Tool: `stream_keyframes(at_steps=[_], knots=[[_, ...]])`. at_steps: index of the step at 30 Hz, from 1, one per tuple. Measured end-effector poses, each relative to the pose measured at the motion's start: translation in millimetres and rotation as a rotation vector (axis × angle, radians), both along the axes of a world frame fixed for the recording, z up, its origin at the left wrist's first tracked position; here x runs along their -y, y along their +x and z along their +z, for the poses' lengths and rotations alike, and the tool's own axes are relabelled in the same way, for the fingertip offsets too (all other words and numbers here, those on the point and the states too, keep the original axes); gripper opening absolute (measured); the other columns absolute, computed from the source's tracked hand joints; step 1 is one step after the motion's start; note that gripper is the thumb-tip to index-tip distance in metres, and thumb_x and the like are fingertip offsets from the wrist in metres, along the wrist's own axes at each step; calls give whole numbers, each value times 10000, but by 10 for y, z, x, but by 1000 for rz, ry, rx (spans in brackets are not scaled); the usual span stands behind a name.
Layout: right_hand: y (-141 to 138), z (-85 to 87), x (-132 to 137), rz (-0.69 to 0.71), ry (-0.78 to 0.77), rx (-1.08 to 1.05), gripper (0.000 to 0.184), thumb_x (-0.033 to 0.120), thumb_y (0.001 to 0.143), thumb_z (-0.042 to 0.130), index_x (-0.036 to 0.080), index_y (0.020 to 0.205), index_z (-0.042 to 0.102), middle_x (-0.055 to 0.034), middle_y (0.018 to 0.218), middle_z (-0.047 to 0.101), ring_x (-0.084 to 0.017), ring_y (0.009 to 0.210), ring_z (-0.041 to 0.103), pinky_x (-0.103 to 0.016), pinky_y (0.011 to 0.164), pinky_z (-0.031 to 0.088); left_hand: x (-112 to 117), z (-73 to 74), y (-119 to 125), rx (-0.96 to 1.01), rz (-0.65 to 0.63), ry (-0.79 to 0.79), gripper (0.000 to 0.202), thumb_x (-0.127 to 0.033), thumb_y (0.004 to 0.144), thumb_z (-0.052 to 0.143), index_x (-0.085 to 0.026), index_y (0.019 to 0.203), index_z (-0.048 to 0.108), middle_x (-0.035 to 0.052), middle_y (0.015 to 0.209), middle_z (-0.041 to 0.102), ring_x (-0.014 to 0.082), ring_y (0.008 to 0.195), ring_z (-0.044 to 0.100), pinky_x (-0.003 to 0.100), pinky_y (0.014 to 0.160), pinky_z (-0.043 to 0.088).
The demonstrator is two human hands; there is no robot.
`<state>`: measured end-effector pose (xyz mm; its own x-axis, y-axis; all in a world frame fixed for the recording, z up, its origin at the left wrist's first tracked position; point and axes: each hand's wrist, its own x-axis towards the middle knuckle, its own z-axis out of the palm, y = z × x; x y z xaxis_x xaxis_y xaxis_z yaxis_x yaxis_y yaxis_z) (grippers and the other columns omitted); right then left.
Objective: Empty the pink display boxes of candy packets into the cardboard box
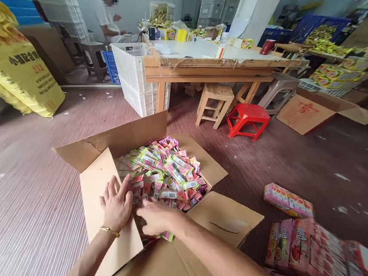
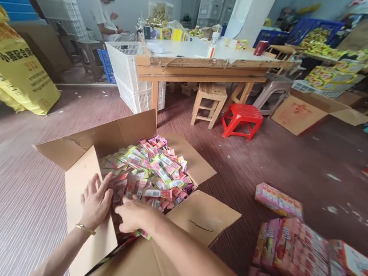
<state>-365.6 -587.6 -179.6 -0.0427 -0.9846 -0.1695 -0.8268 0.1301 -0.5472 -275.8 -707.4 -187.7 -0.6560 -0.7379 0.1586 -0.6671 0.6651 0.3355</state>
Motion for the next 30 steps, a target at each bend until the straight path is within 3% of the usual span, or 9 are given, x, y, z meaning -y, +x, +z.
stream_keyframes(at_steps=[2, 5, 9, 12, 15, 19, 23, 27, 30], knots=[[-324, 113, -140, -37, -77, 9, 329, 353, 783, 645, 217, 1082, 665, -82, 1177, 592, -263, 1036, 579, -387, 904, 491, 24, -19, -10, -27, -37, -78, 481, -374, 949, 313, -318, 1412, 425, 123, 1555, 230, 349, 1451, 123, 690, 1090, 161], [-910, 111, -213, -351, -169, -35, 389, 428, 872, 522, 239, 1200, 609, -83, 1263, 558, -271, 1163, 521, -437, 1016, 407, 72, -59, -44, -11, -137, -147, 472, -405, 939, 355, -323, 1394, 451, 108, 1570, 207, 346, 1454, 110, 688, 1093, 159], [-1407, -194, 7, -742, 116, 18, 743, 639, 885, 355, 325, 1518, 126, -76, 1596, 46, -404, 1436, 57, -657, 1106, 122, 98, -214, -127, 65, -196, -130, 451, -400, 927, 388, -335, 1360, 496, 103, 1541, 287, 353, 1434, 188, 677, 1082, 216], [-1314, -512, 332, -645, 259, 60, 792, 584, 851, 434, 365, 1515, 63, -35, 1602, -22, -440, 1422, -61, -737, 1056, 6, 85, -347, -163, 48, -178, -169, 481, -417, 937, 358, -306, 1395, 455, 123, 1545, 272, 350, 1443, 165, 662, 1090, 217], [-1090, -741, 599, -545, 229, 14, 952, 518, 757, 569, 309, 1524, 44, -61, 1600, -31, -467, 1405, -107, -761, 1027, -46, 81, -384, -206, 41, -187, -211, 497, -439, 943, 337, -308, 1414, 422, 118, 1561, 236, 359, 1451, 126, 675, 1077, 224], [-1048, -765, 654, -509, 231, 30, 1037, 439, 707, 619, 315, 1517, -17, -59, 1598, -58, -474, 1404, -95, -776, 1018, -30, 126, -284, -415, 109, -251, -246, 486, -452, 934, 367, -339, 1402, 430, 105, 1568, 222, 398, 1444, 116, 733, 1036, 217], [-1287, -475, 442, -471, 257, 153, 892, 491, 763, 586, 398, 1503, 97, 6, 1600, -17, -442, 1424, -26, -742, 1062, 70, 195, -256, -713, 243, -289, -239, 459, -502, 899, 439, -413, 1347, 483, 60, 1561, 258, 420, 1436, 117, 775, 1028, 134], [-1771, -110, 101, -364, 185, 224, 727, 571, 794, 600, 321, 1441, 384, -17, 1582, 174, -303, 1439, 164, -467, 1174, 163, 237, -380, -819, 316, -283, -231, 456, -547, 866, 470, -416, 1295, 549, 61, 1550, 285, 454, 1426, 102, 783, 1024, 103], [-2150, -62, -228, -689, 63, 261, 542, 527, 777, 665, 286, 1259, 608, -19, 1451, 447, -247, 1355, 369, -340, 1144, 259, 244, -442, -792, 287, -301, -274, 445, -543, 875, 449, -409, 1285, 562, 85, 1542, 293, 452, 1422, 125, 804, 997, 100]])
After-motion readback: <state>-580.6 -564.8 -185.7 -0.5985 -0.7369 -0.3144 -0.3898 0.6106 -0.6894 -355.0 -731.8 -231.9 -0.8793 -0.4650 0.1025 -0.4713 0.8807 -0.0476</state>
